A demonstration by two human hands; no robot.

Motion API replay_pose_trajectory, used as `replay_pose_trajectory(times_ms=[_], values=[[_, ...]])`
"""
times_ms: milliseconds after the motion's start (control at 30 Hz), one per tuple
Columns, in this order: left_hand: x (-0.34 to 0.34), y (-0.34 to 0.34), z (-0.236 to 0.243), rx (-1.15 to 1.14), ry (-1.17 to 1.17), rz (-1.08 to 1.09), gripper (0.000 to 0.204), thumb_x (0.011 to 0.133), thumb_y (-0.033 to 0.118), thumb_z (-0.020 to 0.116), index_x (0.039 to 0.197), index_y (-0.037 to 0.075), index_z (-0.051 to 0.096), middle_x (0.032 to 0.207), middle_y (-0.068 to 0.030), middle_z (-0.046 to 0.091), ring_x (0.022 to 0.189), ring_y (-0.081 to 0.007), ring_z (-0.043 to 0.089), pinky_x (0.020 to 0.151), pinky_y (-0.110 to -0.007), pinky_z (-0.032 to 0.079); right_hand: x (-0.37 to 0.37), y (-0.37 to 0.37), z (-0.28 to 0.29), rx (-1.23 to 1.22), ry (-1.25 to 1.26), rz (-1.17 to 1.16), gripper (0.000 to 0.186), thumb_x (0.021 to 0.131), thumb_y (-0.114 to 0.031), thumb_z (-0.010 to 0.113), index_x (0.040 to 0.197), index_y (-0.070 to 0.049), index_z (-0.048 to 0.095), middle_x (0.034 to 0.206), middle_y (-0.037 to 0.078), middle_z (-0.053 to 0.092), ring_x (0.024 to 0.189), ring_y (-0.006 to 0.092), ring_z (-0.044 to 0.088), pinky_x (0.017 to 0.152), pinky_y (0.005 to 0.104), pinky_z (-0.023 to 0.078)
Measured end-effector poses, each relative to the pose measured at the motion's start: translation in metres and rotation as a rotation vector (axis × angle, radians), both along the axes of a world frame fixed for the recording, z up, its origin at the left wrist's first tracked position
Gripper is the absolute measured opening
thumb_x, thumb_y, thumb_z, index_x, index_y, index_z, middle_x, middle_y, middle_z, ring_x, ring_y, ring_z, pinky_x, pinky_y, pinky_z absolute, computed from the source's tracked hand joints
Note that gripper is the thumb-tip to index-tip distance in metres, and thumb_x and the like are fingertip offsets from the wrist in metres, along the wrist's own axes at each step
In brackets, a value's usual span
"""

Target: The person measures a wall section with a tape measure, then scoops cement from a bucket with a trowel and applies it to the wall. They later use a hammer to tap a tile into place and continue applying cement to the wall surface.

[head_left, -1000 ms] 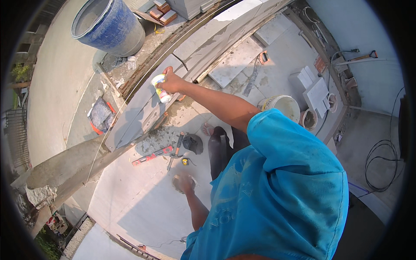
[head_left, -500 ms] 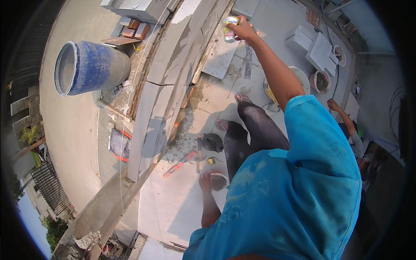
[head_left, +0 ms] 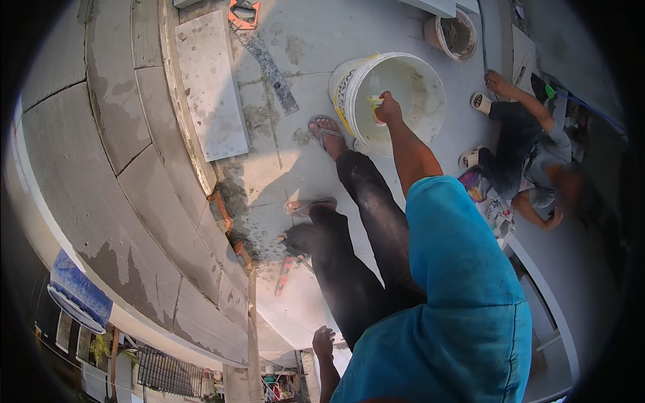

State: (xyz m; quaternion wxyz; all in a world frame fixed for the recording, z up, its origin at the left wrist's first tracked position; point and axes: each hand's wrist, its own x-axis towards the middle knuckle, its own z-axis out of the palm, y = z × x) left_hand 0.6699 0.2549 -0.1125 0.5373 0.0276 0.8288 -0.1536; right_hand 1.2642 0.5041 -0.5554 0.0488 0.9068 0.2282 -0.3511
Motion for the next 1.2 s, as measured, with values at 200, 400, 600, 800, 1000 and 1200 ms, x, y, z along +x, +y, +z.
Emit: replay_pose_trajectory(times_ms=[200, 400, 600, 800, 1000, 1200], values=[[0.030, 0.084, -0.007, -0.036, 0.039, -0.064, 0.030, 0.097, 0.014, 0.055, 0.122, -0.001, 0.058, 0.102, -0.0137, 0.068, 0.094, -0.0263, 0.070, 0.077, -0.035, 0.056, -0.002, -0.009, -0.099, 0.210, -0.139, -0.052, 0.047, 0.074, -0.016, 0.075, 0.118, -0.006, 0.060, 0.100, 0.022, 0.070, 0.096, 0.0393, 0.068, 0.086, 0.0441, 0.055], [0.051, 0.132, -0.013, 0.024, 0.038, -0.168, 0.031, 0.098, 0.019, 0.055, 0.120, -0.002, 0.059, 0.102, -0.0125, 0.068, 0.090, -0.0214, 0.069, 0.077, -0.033, 0.055, -0.012, -0.003, -0.085, 0.374, -0.157, -0.147, 0.024, 0.075, -0.014, 0.079, 0.094, -0.005, 0.069, 0.095, 0.018, 0.070, 0.091, 0.0379, 0.068, 0.081, 0.0408, 0.055], [0.063, 0.134, -0.019, 0.101, 0.004, -0.151, 0.031, 0.099, 0.018, 0.055, 0.123, -0.001, 0.059, 0.102, -0.0113, 0.069, 0.089, -0.0194, 0.069, 0.077, -0.029, 0.054, -0.029, -0.012, 0.036, 0.630, -0.142, -0.110, 0.026, 0.074, -0.008, 0.084, 0.088, -0.005, 0.062, 0.092, 0.013, 0.064, 0.084, 0.0350, 0.066, 0.074, 0.0403, 0.053], [0.042, 0.128, -0.036, 0.342, -0.105, -0.124, 0.028, 0.097, 0.015, 0.058, 0.120, 0.000, 0.062, 0.096, -0.0091, 0.070, 0.085, -0.0161, 0.069, 0.074, -0.028, 0.052, -0.037, 0.005, 0.178, 0.790, -0.152, 0.255, 0.031, 0.069, 0.005, 0.079, 0.091, -0.006, 0.060, 0.104, 0.014, 0.064, 0.095, 0.0348, 0.065, 0.080, 0.0416, 0.054], [0.018, 0.060, -0.055, 0.630, -0.096, 0.066, 0.028, 0.096, 0.017, 0.059, 0.117, -0.001, 0.064, 0.097, -0.0091, 0.070, 0.085, -0.0161, 0.068, 0.075, -0.029, 0.052, -0.138, 0.101, 0.328, 1.070, 0.088, 0.725, 0.034, 0.067, 0.002, 0.081, 0.090, -0.008, 0.059, 0.119, 0.016, 0.065, 0.106, 0.0373, 0.064, 0.084, 0.0440, 0.054], [-0.024, 0.023, -0.074, 0.787, -0.023, 0.053, 0.031, 0.094, 0.021, 0.065, 0.118, 0.002, 0.067, 0.106, -0.0129, 0.072, 0.091, -0.0197, 0.069, 0.083, -0.033, 0.054, -0.287, 0.173, 0.433, 1.219, 0.279, 0.952, 0.040, 0.067, -0.009, 0.086, 0.089, -0.009, 0.053, 0.112, 0.014, 0.066, 0.104, 0.0362, 0.063, 0.081, 0.0424, 0.053]])
